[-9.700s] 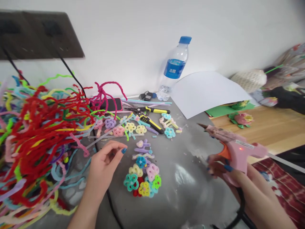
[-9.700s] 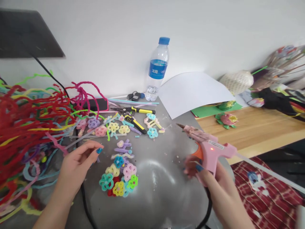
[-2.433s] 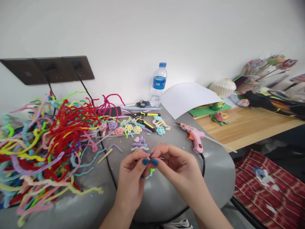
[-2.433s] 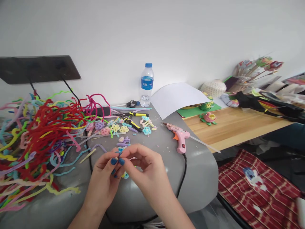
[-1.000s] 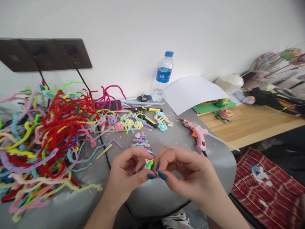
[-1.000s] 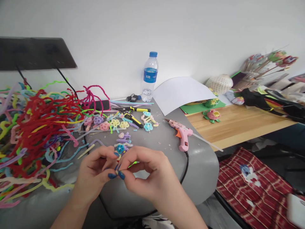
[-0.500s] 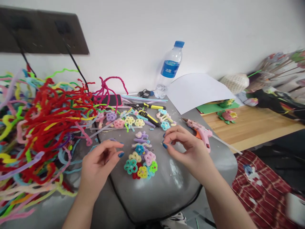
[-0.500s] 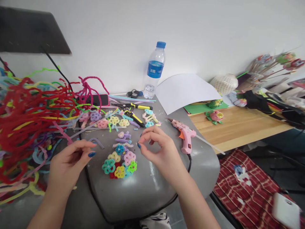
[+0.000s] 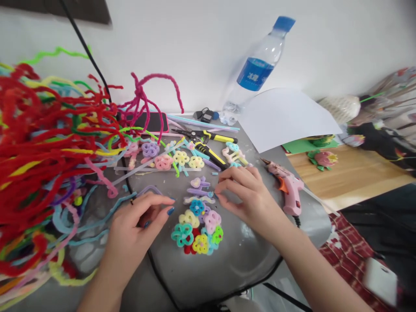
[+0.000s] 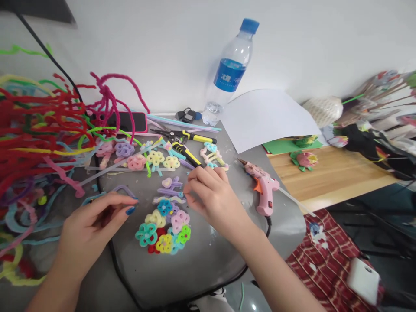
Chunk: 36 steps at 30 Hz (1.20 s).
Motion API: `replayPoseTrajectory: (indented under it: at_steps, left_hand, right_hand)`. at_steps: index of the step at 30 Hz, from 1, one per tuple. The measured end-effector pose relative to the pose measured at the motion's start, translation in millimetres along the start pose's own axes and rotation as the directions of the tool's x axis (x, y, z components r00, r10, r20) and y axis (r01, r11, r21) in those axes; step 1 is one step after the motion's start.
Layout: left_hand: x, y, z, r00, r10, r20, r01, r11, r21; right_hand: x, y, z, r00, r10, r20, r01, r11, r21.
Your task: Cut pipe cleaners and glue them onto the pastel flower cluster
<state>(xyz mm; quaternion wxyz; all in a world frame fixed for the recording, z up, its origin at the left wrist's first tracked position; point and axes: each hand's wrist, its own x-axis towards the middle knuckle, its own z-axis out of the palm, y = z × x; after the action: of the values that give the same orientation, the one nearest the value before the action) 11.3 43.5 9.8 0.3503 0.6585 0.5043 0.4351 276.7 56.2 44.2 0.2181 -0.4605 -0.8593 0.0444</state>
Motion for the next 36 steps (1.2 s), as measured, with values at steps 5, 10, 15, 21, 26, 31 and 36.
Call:
replayPoseTrajectory:
  at_steps: [5,10,15,21,26,31,36]
  left_hand:
    - [-0.6,-0.8,-2.7,0.998,0.028,0.054,-0.034,0.993,0.110]
    - [0.2,0.5,-3.0,0.996,0.059,0.060,-0.067,0.989,0.130]
    - [-1.8,-0.8,-1.8,0.998,0.040,0.050,-0.046,0.992,0.120]
    - [-1.0,-1.8,-2.2,0.997,0.056,0.050,-0.062,0.990,0.127]
    - [0.0,0.1,-3.4,0.997,0.060,0.051,-0.067,0.987,0.146]
    - [0.9,0.4,-3.2,0.997,0.060,0.054,-0.067,0.986,0.150]
    - [1.0,0.6,-4.1,0.996,0.061,0.063,-0.070,0.985,0.156]
  right_hand:
    - [1.5,0.6,-0.2,1.000,-0.028,0.008,0.028,1.000,-0.012]
    - [2.5,1.0,0.8,0.999,-0.043,0.014,0.044,0.999,-0.020]
    - [3.5,1.7,1.7,0.998,-0.053,0.037,0.055,0.998,-0.039]
    - [2.9,2.6,1.8,0.997,-0.054,0.047,0.055,0.998,-0.021]
    - [1.9,2.8,1.7,0.997,-0.055,0.048,0.057,0.998,-0.024]
    - [1.1,3.3,3.1,0.998,-0.051,0.039,0.052,0.998,-0.025]
    - [2.3,3.0,4.2,0.998,-0.053,0.031,0.054,0.998,-0.030]
